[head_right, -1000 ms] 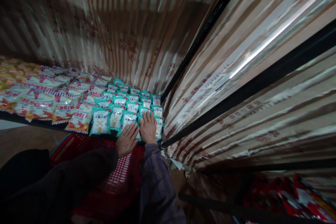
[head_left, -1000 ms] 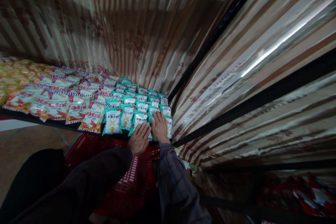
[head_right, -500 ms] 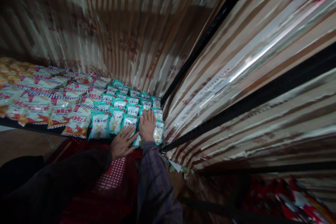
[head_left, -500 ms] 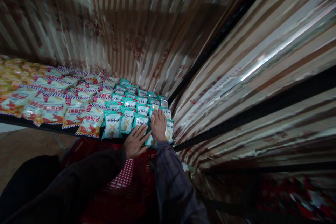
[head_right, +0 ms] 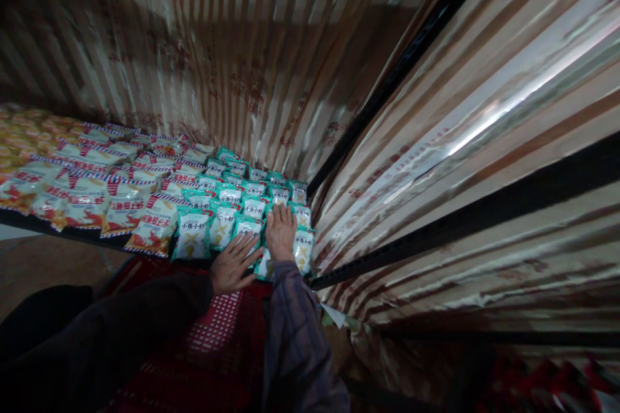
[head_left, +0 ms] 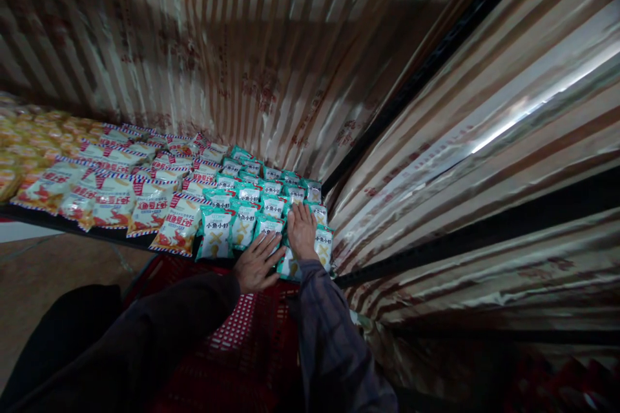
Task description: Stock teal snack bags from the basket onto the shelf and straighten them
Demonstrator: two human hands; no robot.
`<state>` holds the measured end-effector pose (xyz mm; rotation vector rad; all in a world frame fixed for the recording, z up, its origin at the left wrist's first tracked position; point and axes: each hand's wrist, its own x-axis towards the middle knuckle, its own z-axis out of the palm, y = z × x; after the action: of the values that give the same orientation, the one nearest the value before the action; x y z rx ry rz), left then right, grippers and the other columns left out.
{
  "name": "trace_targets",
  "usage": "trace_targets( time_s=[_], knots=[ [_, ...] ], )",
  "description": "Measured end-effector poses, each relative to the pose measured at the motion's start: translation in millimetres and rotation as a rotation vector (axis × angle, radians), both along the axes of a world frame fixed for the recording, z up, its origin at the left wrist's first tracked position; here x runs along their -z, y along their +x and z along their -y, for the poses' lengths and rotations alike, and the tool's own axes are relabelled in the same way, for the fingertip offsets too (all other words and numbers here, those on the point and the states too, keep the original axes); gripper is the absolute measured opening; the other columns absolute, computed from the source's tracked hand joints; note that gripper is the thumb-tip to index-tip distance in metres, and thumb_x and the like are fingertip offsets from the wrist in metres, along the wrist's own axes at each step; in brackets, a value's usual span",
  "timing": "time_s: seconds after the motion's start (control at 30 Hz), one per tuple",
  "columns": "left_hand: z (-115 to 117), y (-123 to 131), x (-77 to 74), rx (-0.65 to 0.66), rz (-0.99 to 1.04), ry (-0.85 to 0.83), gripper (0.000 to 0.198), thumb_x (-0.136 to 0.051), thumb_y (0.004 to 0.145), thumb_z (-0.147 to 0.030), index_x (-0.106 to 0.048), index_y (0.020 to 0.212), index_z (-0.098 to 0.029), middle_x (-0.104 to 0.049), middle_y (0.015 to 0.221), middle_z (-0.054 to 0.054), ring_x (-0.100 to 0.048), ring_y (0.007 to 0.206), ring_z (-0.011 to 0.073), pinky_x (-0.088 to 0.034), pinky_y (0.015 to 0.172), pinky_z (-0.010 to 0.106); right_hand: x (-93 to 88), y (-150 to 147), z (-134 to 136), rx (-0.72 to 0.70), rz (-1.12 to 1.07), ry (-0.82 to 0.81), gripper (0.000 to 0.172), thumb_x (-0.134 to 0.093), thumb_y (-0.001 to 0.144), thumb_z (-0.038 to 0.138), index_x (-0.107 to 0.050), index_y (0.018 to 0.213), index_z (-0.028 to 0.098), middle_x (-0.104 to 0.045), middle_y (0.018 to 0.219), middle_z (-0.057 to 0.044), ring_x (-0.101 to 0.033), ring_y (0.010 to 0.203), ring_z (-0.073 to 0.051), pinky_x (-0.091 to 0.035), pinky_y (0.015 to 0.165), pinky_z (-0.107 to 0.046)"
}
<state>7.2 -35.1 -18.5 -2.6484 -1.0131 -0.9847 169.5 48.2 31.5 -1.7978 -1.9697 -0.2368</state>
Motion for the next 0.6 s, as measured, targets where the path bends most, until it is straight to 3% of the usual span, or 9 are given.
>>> trace_targets(
  time_s=[0.23, 0.43, 0.6],
  knots=[
    [8.5, -2.4, -1.7, -0.064, 0.027, -0.037, 0.064, -0.051, 0.090, -0.040, -0.035, 0.145, -0.013, -0.026, 0.155, 0.016, -0.015, 0.145, 0.0332, -0.023, 0.115, 0.053, -19.3, -26.4, -7.9, -0.155, 0.054, 0.012, 0.047, -0.027, 0.100, 0.033, -0.046, 0.141, 0.020, -0.041, 0.150, -0.009, -0.024, 0.144, -0.021, -0.019, 0.115, -0.046],
    [6.8, -8.8, 1.0, -0.040, -0.006, -0.050, 0.061, -0.049, 0.091, -0.042, -0.037, 0.144, -0.014, -0.028, 0.154, 0.015, -0.015, 0.146, 0.0324, -0.022, 0.116, 0.052, -14.9, -36.0, -13.5, -0.213, 0.030, -0.030, 0.046, -0.027, 0.101, 0.034, -0.053, 0.134, 0.017, -0.055, 0.138, -0.009, -0.027, 0.143, -0.024, -0.016, 0.114, -0.049],
    [4.5, -9.5, 2.9, -0.032, -0.021, -0.066, 0.061, -0.047, 0.092, -0.042, -0.036, 0.145, -0.014, -0.028, 0.154, 0.014, -0.014, 0.146, 0.0304, -0.020, 0.117, 0.050, -10.7, -33.6, -14.3, -0.216, 0.018, -0.040, 0.045, -0.027, 0.101, 0.034, -0.057, 0.130, 0.018, -0.058, 0.135, -0.009, -0.031, 0.141, -0.024, -0.015, 0.114, -0.050]
  ],
)
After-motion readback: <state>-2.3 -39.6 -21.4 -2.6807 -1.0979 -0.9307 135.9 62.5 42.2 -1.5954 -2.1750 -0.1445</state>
